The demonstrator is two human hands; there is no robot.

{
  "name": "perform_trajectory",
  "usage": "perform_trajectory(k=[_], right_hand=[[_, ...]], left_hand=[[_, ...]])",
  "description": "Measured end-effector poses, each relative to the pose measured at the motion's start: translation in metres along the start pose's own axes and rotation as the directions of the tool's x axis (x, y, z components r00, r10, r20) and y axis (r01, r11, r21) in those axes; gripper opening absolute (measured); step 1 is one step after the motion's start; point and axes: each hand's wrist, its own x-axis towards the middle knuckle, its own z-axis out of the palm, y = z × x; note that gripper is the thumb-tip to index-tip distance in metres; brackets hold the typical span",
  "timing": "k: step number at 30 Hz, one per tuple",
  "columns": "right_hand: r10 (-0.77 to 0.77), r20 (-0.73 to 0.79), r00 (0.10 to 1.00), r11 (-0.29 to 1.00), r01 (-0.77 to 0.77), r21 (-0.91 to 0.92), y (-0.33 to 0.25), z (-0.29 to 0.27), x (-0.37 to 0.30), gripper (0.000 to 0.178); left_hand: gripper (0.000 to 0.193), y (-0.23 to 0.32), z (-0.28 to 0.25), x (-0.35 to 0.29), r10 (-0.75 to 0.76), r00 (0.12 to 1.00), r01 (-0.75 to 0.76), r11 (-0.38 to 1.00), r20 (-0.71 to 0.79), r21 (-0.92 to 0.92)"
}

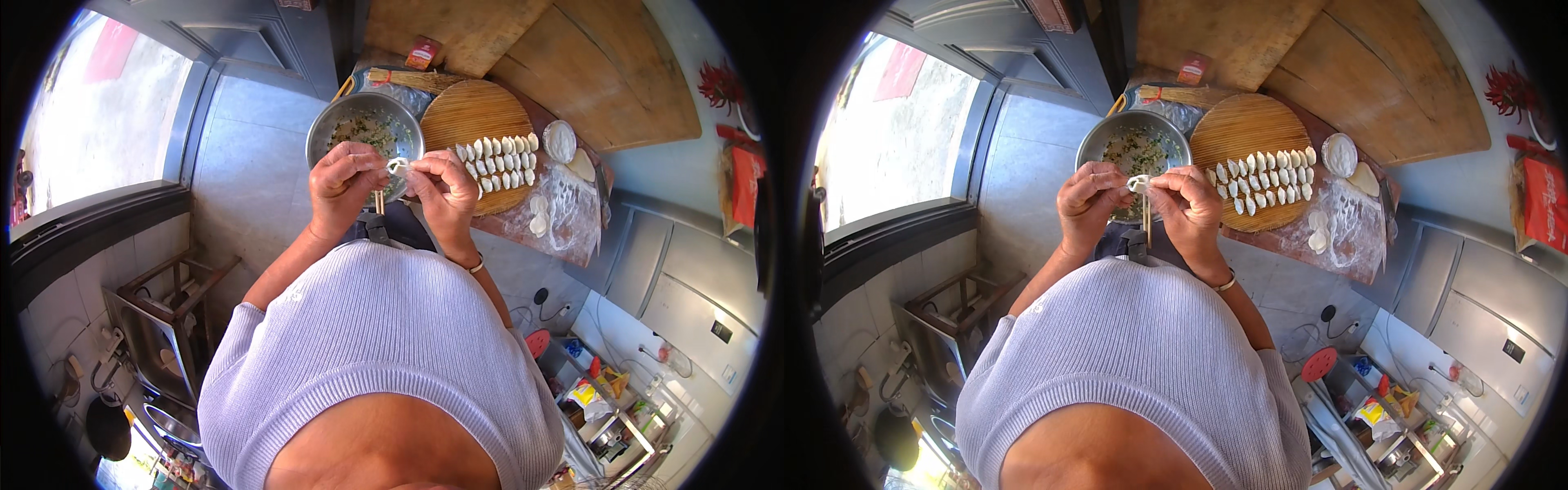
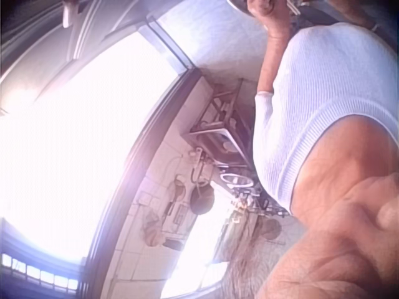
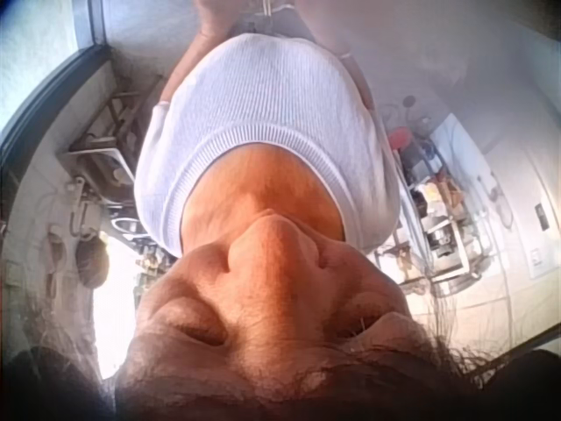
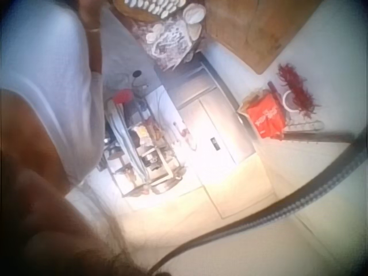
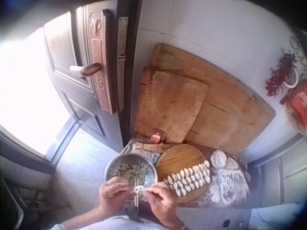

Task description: The person scoops green vegetable filling from a metal bowl using chopsticks and places it onto round dough wrappers held in the left hand. The person folds and pleats the wrappers to seal the dumplings, placing the finished pieces in neat rows on a wooden board.

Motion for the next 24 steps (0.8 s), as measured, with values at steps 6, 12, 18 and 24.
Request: perform_trajectory(k=[6, 12, 18, 24], right_hand=[[0.002, 0.005, 1.0, 0.999, -0.002, 0.032, 0.002, 0.006, 0.005, 0.014], [0.007, 0.016, 1.0, 1.0, -0.007, -0.003, -0.002, 0.011, 0.01, 0.014], [-0.105, 0.059, 0.993, 0.983, 0.113, -0.146, -0.003, 0.011, 0.016, 0.016], [-0.2, 0.128, 0.971, 0.954, 0.223, -0.199, -0.013, 0.015, 0.02, 0.016]], left_hand=[[0.009, -0.002, -0.004, 0.002, -0.03, 1.0, 0.03, 0.999, -0.001, -0.012], [0.007, -0.001, -0.014, 0.005, -0.117, 0.989, 0.12, 0.993, 0.092, -0.023], [0.022, 0.008, -0.012, 0.004, -0.162, 0.987, 0.162, 0.981, 0.017, -0.107], [0.024, 0.013, -0.019, 0.011, 0.065, 0.996, -0.081, 0.952, 0.063, 0.296]])
